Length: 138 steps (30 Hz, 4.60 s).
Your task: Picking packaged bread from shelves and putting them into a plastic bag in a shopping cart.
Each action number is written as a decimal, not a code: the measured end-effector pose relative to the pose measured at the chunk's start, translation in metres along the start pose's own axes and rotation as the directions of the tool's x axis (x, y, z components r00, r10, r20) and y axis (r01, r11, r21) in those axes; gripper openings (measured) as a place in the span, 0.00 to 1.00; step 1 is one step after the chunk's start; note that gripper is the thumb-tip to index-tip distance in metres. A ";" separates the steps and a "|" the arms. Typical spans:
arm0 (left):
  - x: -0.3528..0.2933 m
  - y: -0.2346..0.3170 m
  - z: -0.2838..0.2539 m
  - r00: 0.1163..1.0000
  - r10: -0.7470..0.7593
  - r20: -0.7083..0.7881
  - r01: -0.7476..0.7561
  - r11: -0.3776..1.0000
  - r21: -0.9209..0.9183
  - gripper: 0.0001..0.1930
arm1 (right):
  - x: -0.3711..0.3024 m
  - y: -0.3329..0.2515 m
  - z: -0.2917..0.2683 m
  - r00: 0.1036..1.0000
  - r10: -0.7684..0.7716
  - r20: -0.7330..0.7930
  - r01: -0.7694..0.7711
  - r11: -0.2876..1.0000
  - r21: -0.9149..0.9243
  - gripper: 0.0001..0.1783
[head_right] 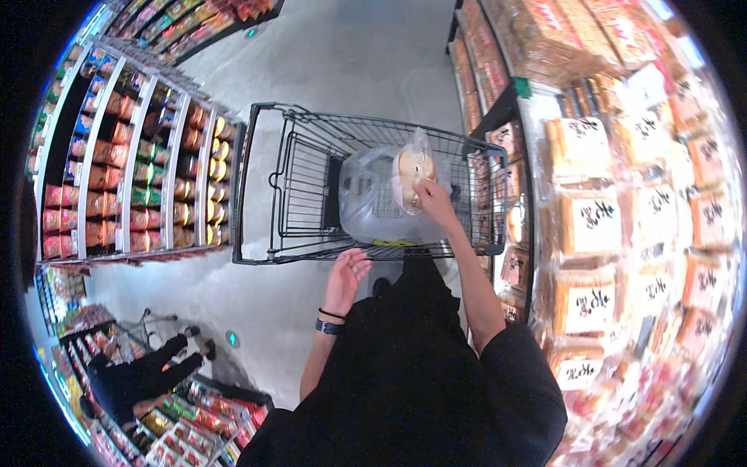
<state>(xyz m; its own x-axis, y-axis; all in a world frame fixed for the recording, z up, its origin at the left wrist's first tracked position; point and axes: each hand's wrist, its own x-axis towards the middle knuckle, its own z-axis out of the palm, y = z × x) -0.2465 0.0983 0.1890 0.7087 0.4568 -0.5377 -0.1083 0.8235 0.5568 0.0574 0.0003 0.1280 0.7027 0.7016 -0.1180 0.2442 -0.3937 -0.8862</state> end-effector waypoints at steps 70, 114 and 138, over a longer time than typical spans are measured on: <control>-0.220 -0.329 0.363 0.370 -0.362 0.856 -0.320 0.815 0.483 0.15 | -0.635 -0.075 -0.509 0.512 -0.252 -0.821 -0.521 0.669 -0.530 0.16; 0.095 -0.047 -0.036 0.715 -0.107 0.691 -0.607 -0.585 0.537 0.28 | -0.338 -0.047 -0.073 0.859 0.469 -0.204 -0.512 0.782 -0.356 0.16; 0.180 -0.035 0.007 0.865 -0.136 0.484 -0.463 -0.591 0.661 0.20 | -0.127 0.083 -0.042 0.980 0.159 -0.120 -0.194 0.893 -0.407 0.40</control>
<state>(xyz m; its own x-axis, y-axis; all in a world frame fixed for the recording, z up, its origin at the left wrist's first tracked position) -0.1099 0.1494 0.0775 0.9647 0.1202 -0.2342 0.1967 -0.9204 0.3380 0.0167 -0.1464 0.0884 0.8074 0.5541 -0.2028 0.3533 -0.7293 -0.5859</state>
